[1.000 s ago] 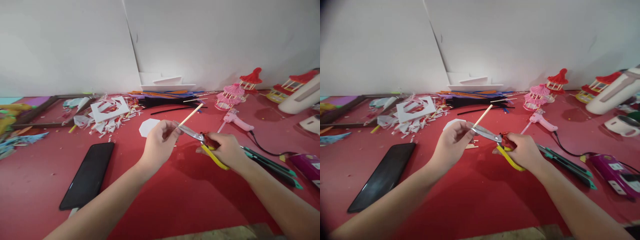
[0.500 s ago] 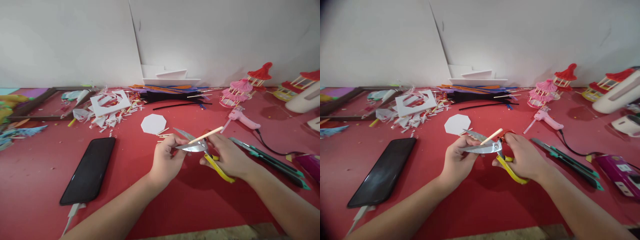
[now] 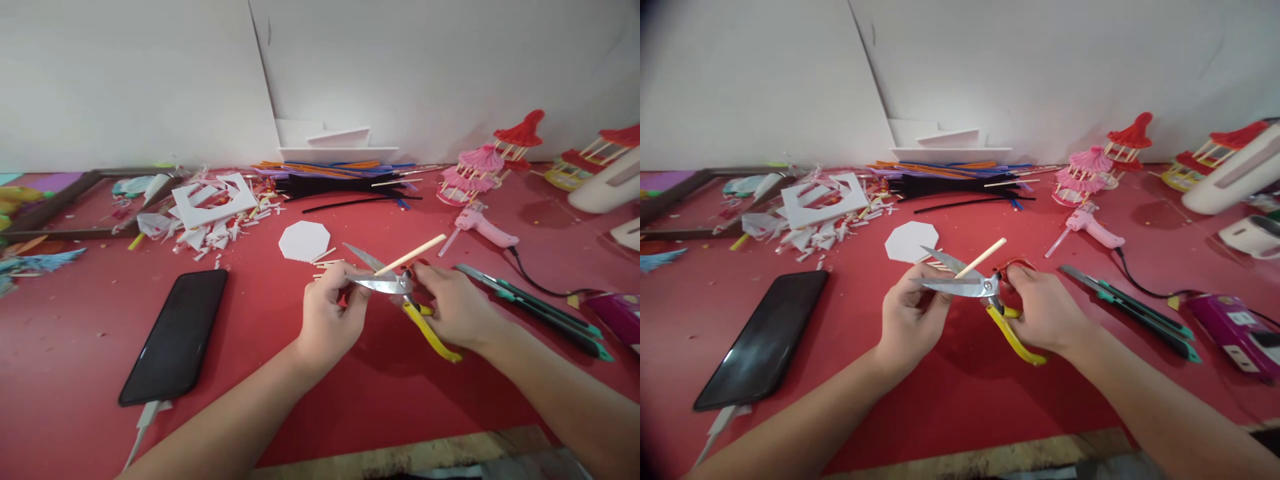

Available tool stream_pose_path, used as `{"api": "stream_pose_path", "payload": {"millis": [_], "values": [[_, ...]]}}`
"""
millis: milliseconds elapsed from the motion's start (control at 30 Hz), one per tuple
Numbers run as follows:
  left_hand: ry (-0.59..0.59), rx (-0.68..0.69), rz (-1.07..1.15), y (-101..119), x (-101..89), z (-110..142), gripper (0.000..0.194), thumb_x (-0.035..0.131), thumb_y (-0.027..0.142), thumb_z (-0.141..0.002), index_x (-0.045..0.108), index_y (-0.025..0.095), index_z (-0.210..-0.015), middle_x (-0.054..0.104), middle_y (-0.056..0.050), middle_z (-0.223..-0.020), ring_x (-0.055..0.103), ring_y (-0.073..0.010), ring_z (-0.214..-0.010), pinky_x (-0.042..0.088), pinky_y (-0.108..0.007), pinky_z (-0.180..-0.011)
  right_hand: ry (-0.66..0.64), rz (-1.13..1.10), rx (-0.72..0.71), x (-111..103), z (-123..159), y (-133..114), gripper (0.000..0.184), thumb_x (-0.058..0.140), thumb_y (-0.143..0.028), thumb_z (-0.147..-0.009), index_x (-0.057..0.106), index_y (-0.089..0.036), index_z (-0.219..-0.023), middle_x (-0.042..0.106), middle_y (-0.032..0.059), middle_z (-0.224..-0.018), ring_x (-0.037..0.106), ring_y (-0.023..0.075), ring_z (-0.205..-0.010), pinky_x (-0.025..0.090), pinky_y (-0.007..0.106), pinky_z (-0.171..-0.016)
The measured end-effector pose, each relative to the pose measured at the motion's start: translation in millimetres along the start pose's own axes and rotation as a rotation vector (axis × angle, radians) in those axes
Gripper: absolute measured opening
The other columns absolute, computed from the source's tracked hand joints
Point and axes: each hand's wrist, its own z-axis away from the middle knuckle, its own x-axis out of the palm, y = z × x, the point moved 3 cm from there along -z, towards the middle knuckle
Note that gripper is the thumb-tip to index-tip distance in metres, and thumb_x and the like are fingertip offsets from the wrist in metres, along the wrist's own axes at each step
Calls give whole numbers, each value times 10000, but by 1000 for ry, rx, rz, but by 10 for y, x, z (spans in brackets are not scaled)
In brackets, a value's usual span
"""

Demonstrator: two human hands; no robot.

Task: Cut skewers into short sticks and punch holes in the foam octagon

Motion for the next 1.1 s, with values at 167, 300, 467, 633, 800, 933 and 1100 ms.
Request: {"api": "stream_pose_path", "payload": {"millis": [167,300,467,633,800,933,1100], "values": [[-52,52,-7,-9,25,43,125,496,109,-868,495,221,-925,578,10,-726,501,-97,-567,416,-231,-520,-10,-19,12,4,-18,-49,269,583,-418,-774,389,-232,-754,568,31,-687,520,184,-571,350,293,-547],[-69,63,-8,25,3,34,86,473,143,-903,470,227,-919,537,15,-697,464,-101,-545,374,-243,-501,-21,-106,41,7,-36,-73,286,612,-430,-776,415,-224,-779,582,28,-732,532,175,-613,368,284,-569],[-139,54,74,68,-27,2,89,453,142,-917,471,221,-879,507,19,-688,437,-100,-552,364,-237,-505,-19,-200,30,19,-38,-68,308,658,-426,-763,439,-218,-826,578,11,-748,529,155,-629,384,259,-575],[-169,43,218,38,-2,4,77,472,162,-921,462,206,-859,456,40,-660,368,-73,-498,313,-203,-443,-1,-166,-13,-7,-23,-61,321,668,-423,-758,430,-220,-830,566,11,-767,530,160,-656,390,260,-587],[-199,-33,350,22,41,3,85,474,187,-939,460,195,-856,513,21,-686,391,-64,-503,310,-200,-442,21,-120,-9,-43,3,-43,338,677,-422,-745,420,-225,-841,542,-3,-748,502,151,-626,371,258,-562],[-221,-58,352,31,33,14,96,460,202,-954,461,190,-858,583,-12,-723,458,-78,-550,343,-217,-484,4,-138,-5,-47,9,-41,353,695,-413,-722,412,-228,-824,519,-20,-728,460,132,-586,354,251,-538],[-237,-10,302,43,5,49,86,434,205,-962,454,198,-879,600,-16,-730,518,-107,-614,388,-250,-548,7,-157,-33,-61,14,-58,355,677,-433,-726,395,-228,-792,503,-17,-704,443,136,-581,356,260,-536]]}}
